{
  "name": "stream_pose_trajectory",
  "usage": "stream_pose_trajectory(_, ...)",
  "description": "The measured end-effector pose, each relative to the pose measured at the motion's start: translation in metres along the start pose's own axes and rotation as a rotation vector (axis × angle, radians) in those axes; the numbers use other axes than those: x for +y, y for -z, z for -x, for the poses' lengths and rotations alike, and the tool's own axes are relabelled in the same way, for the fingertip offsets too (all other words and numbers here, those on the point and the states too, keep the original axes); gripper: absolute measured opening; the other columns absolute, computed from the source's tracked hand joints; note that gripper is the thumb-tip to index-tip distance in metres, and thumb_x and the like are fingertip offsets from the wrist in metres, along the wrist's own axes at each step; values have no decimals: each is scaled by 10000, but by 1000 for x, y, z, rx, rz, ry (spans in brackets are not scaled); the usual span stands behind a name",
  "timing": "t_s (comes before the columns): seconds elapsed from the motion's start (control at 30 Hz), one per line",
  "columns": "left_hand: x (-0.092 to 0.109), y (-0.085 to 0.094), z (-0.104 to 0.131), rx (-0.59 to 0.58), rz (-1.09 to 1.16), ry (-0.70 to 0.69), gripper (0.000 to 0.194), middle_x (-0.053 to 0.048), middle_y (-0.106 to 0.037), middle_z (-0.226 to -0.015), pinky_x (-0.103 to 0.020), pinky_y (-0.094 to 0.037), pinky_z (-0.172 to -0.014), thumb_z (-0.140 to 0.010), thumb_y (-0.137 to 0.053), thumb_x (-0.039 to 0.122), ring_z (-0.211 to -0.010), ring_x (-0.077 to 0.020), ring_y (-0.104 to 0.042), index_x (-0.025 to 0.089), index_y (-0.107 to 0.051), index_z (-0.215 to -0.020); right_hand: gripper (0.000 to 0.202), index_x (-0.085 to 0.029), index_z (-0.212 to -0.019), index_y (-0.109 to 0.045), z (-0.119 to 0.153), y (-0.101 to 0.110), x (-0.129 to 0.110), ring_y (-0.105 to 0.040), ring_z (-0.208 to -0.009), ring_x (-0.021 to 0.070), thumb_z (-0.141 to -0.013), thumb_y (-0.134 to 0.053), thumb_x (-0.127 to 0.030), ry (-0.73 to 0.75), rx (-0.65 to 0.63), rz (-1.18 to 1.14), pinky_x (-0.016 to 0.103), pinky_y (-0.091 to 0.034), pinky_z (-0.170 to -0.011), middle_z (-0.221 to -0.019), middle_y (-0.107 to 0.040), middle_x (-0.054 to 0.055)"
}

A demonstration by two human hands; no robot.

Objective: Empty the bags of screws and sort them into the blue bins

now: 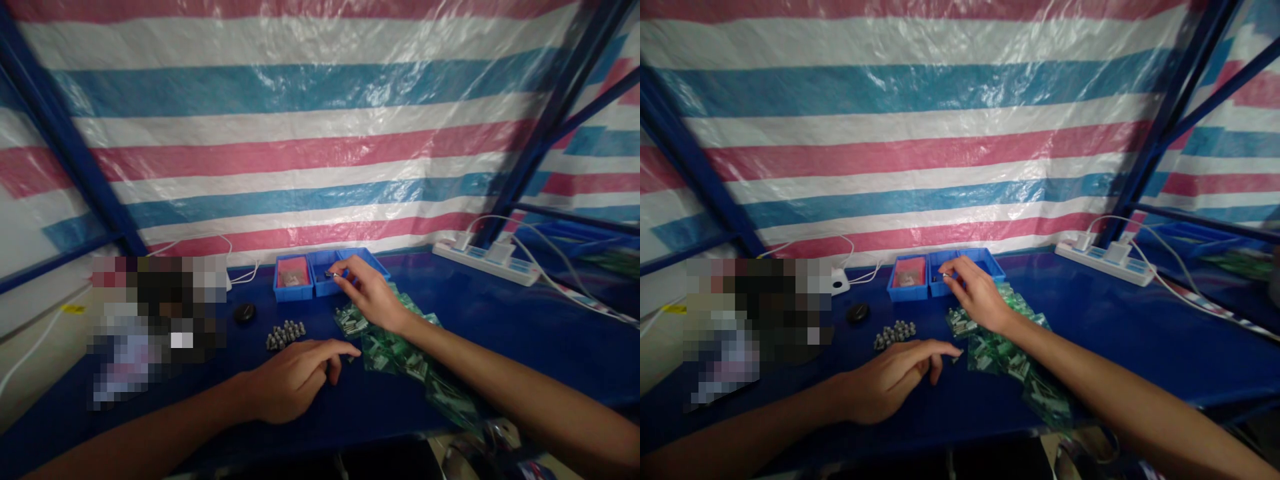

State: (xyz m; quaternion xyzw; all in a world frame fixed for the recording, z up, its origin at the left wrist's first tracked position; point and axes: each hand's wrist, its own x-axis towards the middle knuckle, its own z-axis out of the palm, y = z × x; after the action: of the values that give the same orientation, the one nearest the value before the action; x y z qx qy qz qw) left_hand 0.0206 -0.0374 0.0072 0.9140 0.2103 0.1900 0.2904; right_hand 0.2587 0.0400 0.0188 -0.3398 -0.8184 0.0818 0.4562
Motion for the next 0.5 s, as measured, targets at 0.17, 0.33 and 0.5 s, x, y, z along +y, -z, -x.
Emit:
stream_pose_trajectory(0.17,-1,-4,0,44,-140,1,315,-19,-715,-1006,-290,-482,-906,-1053,-416,149,-917,-172,-677,225,-636,-1266,114,-276,-1172,-585,1,-1,2,-646,-882,228,-1071,-533,-269,-29,14,-28,407,-573,-767,-1127,-648,73)
stream_pose_trajectory(0.33,0,-6,0,61,-214,50,241,-15,-743,-1110,-301,-472,-931,-1105,-397,247,-1000,-192,-703,247,-620,-1196,70,-260,-1109,-573,-1,-1,3,-620,-781,200,-1050,-573,-297,-115,22,-137,331,-553,-608,-1026,-638,62)
stream_pose_trajectory(0.5,0,-4,-2,19,-215,71,408,-26,-733,-1007,-317,-472,-923,-1149,-244,330,-955,-197,-694,225,-634,-1094,132,-255,-1094,-586,-3,-2,4,-583,-684,164,-1018,-630,-354,-223,34,-270,269,-516,-478,-974,-613,33)
